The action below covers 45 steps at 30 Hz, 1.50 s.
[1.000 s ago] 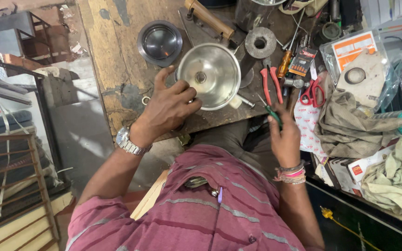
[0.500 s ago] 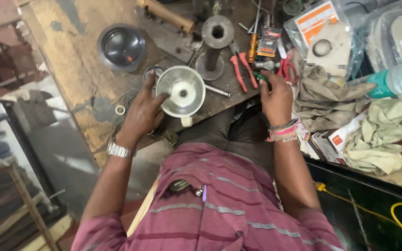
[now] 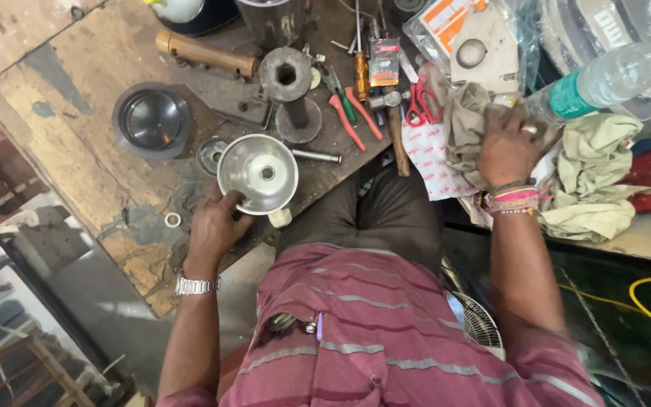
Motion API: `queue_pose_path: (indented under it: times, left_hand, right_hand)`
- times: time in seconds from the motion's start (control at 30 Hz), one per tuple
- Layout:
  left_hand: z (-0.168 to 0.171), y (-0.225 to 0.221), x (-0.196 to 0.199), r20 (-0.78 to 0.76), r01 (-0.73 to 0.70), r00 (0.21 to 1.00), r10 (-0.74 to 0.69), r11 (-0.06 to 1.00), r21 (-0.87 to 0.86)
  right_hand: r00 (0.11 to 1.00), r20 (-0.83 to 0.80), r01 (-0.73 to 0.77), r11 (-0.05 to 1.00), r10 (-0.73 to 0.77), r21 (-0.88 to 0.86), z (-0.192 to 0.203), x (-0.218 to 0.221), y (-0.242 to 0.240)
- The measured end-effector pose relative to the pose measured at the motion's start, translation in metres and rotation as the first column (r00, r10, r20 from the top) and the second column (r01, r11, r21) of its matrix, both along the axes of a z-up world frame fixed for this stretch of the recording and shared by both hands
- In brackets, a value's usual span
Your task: The person disassembles a metal kettle, removes internal components, and uses a hammer and screwdriver to adjust parts. They then reassemble the kettle and place it on the workbench.
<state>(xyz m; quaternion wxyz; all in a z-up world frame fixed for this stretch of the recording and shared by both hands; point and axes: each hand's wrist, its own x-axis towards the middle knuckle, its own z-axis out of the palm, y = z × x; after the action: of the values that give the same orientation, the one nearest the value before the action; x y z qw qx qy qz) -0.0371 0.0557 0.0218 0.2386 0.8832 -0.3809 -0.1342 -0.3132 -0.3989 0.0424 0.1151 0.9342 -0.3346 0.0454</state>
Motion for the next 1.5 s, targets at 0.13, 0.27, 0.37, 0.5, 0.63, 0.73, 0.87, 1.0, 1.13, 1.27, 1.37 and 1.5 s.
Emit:
queue_pose_path:
  times: [0.13, 0.27, 0.37, 0.5, 0.63, 0.73, 0.87, 1.0, 1.13, 1.27, 1.37, 1.5]
  left_hand:
    - [0.014, -0.018, 0.003, 0.038, 0.049, 0.998, -0.046, 0.994, -0.093]
    - [0.035, -0.028, -0.013, 0.126, 0.138, 0.984, -0.122, 0.983, -0.121]
    - [0.046, -0.038, -0.022, 0.179, 0.216, 0.965, -0.192, 0.968, -0.128]
    - [0.049, -0.045, -0.027, 0.077, 0.248, 0.967, -0.242, 0.965, -0.083]
    - [0.048, -0.046, -0.024, 0.142, 0.326, 0.942, -0.303, 0.929, -0.178]
    - [0.042, -0.045, -0.024, 0.151, 0.328, 0.941, -0.304, 0.93, -0.169]
    - [0.037, -0.044, -0.026, 0.071, 0.284, 0.958, -0.277, 0.95, -0.133]
    - [0.033, -0.039, -0.027, 0.001, 0.238, 0.971, -0.241, 0.961, -0.142]
    - [0.037, -0.041, -0.023, -0.042, 0.216, 0.974, -0.224, 0.966, -0.141]
    - [0.048, -0.042, -0.023, 0.1, 0.343, 0.938, -0.332, 0.931, -0.125]
    - [0.058, -0.047, -0.019, 0.083, 0.381, 0.924, -0.372, 0.915, -0.134]
    - [0.063, -0.047, -0.015, 0.057, 0.379, 0.925, -0.375, 0.918, -0.116]
  right_hand:
    - [0.999, 0.001, 0.047, 0.977, -0.048, 0.208, 0.017, -0.011, -0.002]
    - [0.852, 0.515, -0.342, 0.844, 0.094, 0.413, 0.058, -0.003, 0.038]
    - [0.836, 0.484, -0.476, 0.783, 0.26, 0.401, 0.038, 0.054, 0.122]
    - [0.742, 0.326, -0.627, 0.436, 0.586, 0.645, -0.05, 0.15, 0.219]
    - [0.36, 0.309, -0.892, 0.228, 0.88, 0.39, -0.115, 0.189, 0.227]
    - [0.361, 0.303, -0.932, 0.327, 0.882, 0.158, -0.132, 0.19, 0.24]
    - [0.571, 0.301, -0.803, 0.444, 0.764, 0.397, -0.129, 0.202, 0.259]
    - [0.747, 0.37, -0.612, 0.353, 0.553, 0.708, -0.139, 0.207, 0.257]
    - [0.629, 0.398, -0.747, 0.378, 0.668, 0.547, -0.163, 0.2, 0.252]
    - [0.515, 0.43, -0.751, 0.148, 0.742, 0.643, -0.189, 0.2, 0.244]
    - [0.472, 0.256, -0.73, 0.21, 0.844, 0.65, -0.187, 0.199, 0.226]
    - [0.429, 0.181, -0.897, 0.394, 0.885, 0.199, -0.162, 0.186, 0.232]
